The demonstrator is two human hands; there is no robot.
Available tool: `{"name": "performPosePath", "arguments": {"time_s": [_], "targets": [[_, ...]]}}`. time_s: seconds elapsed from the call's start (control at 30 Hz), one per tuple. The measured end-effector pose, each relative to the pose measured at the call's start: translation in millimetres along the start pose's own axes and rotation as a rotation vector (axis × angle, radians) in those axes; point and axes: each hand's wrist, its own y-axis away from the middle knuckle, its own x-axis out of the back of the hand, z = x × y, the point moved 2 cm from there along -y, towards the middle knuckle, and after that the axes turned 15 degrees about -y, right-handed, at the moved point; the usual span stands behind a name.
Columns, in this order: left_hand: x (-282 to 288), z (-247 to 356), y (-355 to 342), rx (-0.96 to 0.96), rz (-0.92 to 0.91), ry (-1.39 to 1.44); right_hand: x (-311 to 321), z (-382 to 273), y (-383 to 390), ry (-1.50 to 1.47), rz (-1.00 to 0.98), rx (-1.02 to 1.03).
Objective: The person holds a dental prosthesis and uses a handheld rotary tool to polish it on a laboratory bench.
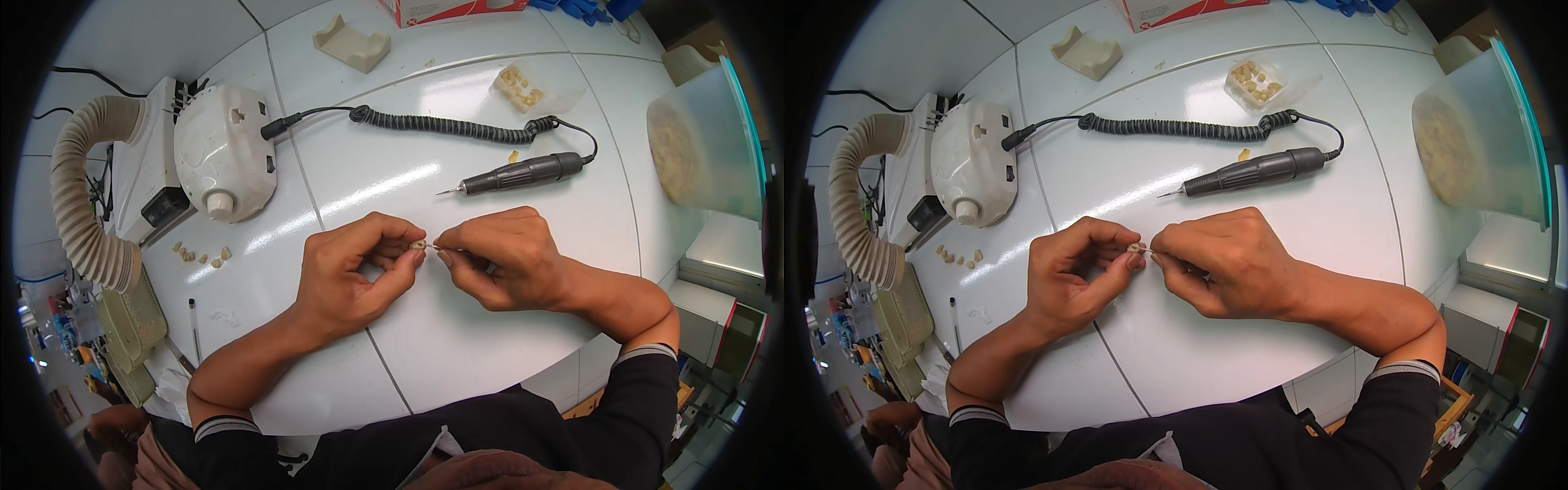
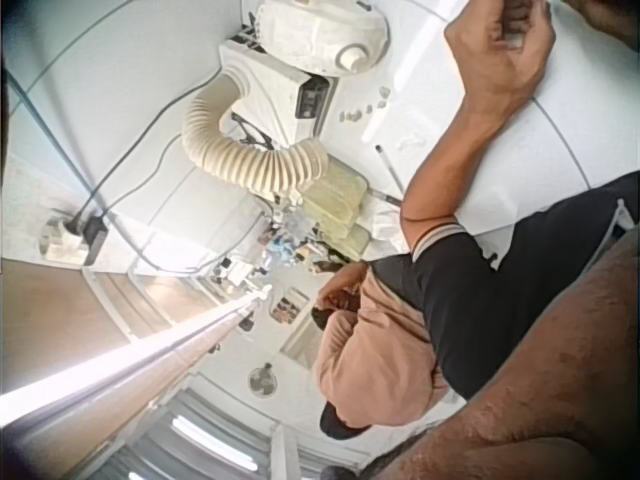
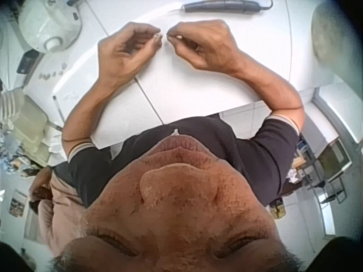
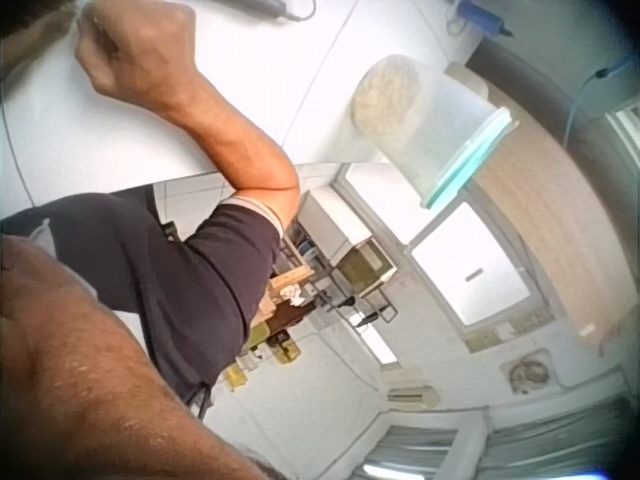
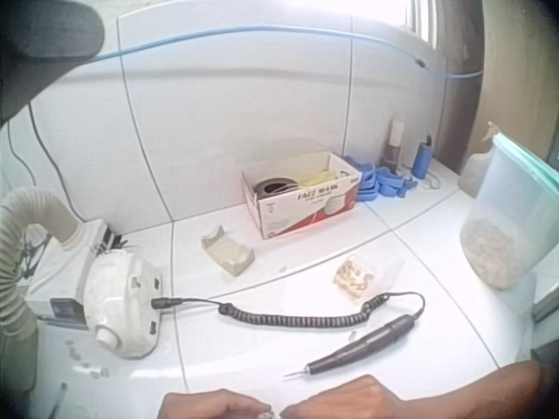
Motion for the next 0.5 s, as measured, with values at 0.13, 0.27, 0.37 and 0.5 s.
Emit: {"name": "performPosePath", "arguments": {"time_s": [0.13, 0.27, 0.37, 0.5], "targets": [[0.7, 0.4, 0.2, -0.007, -0.002, -0.015, 0.2, -0.7, -0.5, 0.000, -0.021, -0.009], [0.6, 2.3, -0.1, 0.001, -0.007, -0.032, -2.7, 0.6, -1.0, 0.003, -0.007, 0.017], [1.2, 3.0, 0.1, 0.002, -0.022, -0.044, -0.8, 1.4, 0.5, 0.022, -0.054, -0.005], [2.1, 4.0, -0.1, -0.004, -0.020, -0.050, -1.1, -0.1, -0.9, 0.030, -0.052, 0.005]]}}
